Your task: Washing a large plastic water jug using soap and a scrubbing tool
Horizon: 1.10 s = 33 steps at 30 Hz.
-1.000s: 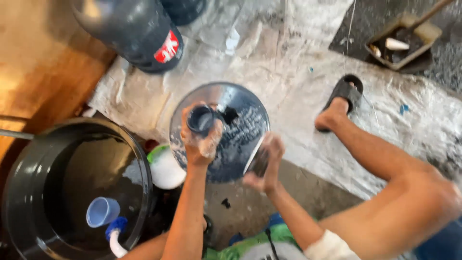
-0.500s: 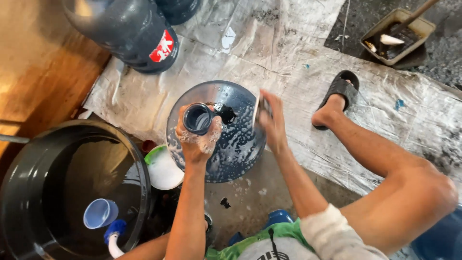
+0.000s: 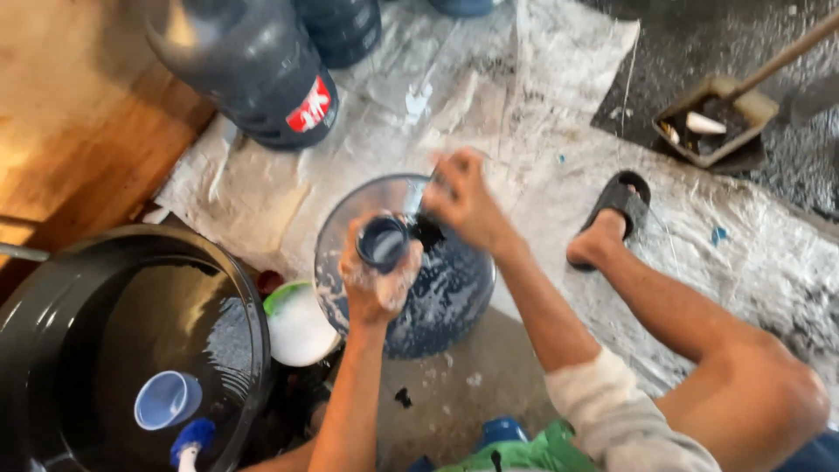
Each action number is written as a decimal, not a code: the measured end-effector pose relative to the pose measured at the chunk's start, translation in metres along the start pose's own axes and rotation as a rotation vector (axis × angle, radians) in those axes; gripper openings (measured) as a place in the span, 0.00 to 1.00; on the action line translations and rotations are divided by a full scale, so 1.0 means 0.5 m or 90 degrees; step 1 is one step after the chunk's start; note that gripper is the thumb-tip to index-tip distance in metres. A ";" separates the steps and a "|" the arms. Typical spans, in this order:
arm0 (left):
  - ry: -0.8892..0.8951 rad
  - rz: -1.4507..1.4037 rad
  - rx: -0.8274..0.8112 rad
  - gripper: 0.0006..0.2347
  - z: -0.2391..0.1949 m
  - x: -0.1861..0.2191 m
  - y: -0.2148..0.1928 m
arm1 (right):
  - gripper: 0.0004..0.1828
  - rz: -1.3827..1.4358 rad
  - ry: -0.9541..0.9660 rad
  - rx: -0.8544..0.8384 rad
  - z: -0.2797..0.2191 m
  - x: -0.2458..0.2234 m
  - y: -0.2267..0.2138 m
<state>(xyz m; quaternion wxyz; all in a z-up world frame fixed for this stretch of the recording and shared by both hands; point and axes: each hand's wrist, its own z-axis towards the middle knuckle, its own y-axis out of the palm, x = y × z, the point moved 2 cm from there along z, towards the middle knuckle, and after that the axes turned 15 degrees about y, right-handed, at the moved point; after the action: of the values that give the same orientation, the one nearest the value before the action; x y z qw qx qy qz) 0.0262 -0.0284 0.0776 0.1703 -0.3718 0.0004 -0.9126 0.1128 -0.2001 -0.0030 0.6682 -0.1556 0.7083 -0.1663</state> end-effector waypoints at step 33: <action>0.048 0.122 -0.034 0.21 -0.025 0.000 -0.038 | 0.38 -0.122 -0.102 -0.108 -0.155 -0.071 -0.046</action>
<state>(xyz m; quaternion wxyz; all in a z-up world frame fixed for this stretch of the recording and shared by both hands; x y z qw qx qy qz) 0.0118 -0.0122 0.0712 0.2467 -0.3400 0.0665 -0.9051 0.0377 -0.2028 0.0430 0.6882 -0.2908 0.6461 -0.1560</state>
